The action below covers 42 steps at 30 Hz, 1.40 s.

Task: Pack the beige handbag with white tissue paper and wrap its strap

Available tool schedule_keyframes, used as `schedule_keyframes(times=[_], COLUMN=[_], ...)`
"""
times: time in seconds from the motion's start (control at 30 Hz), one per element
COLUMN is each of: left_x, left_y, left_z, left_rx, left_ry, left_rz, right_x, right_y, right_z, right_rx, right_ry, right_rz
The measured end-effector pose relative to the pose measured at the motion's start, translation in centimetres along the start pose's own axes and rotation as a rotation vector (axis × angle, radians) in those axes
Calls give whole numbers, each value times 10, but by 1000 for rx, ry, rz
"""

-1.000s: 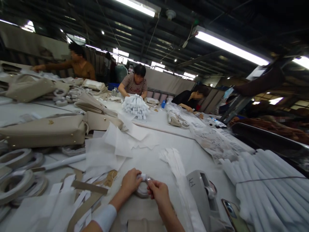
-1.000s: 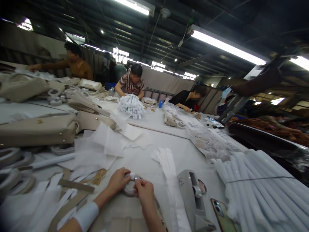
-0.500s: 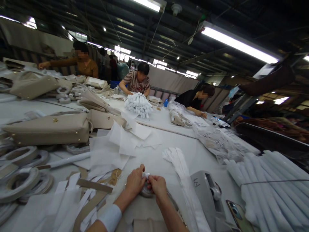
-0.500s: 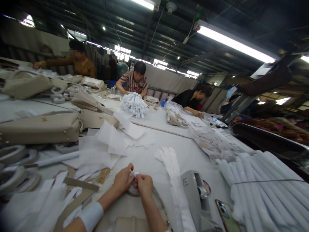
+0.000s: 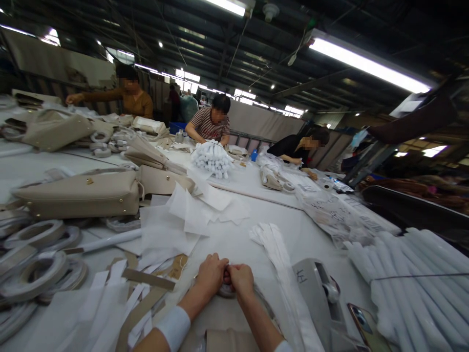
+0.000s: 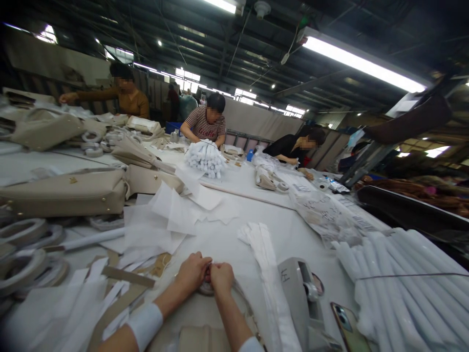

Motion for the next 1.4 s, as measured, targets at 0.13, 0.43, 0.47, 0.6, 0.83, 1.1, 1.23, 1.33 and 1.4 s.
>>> schedule_keyframes(times=[0.13,0.43,0.47,0.6,0.83,1.1,1.23,1.33,1.4], left_x=[-1,0,-1,-3,-3,-1,-6,-9,-11], left_y=[-5,-8,-8,-9,-8,-4,-5,-5,-5], left_z=[2,3,4,5,1,-6,-5,-5,-5], left_rx=[-20,-21,-22,-22,-24,-8,-5,6,14], left_ry=[0,19,23,32,36,44,63,92,118], left_rz=[-28,-58,-59,-64,-36,-9,-27,-30,-34], right_x=[0,4,4,3,-8,-36,-54,-59,-56], right_y=[4,14,14,13,8,8,4,6,6], right_z=[0,1,1,-2,-2,1,6,4,2], right_rx=[4,49,62,116,91,9,-58,-143,-212], right_ry=[-8,-16,-14,13,258,778,1023,1154,1223], right_rz=[-24,-90,-89,-67,-89,-234,-375,-519,-587])
Point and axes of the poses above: each hand's wrist, its own y-axis away from the middle knuckle, its own z-axis out of the palm, x = y × z, the point moved 6 cm from there along -y, towards the middle knuckle, and after that the axes turned 8 degrees about -x, right-handed, at the moved point
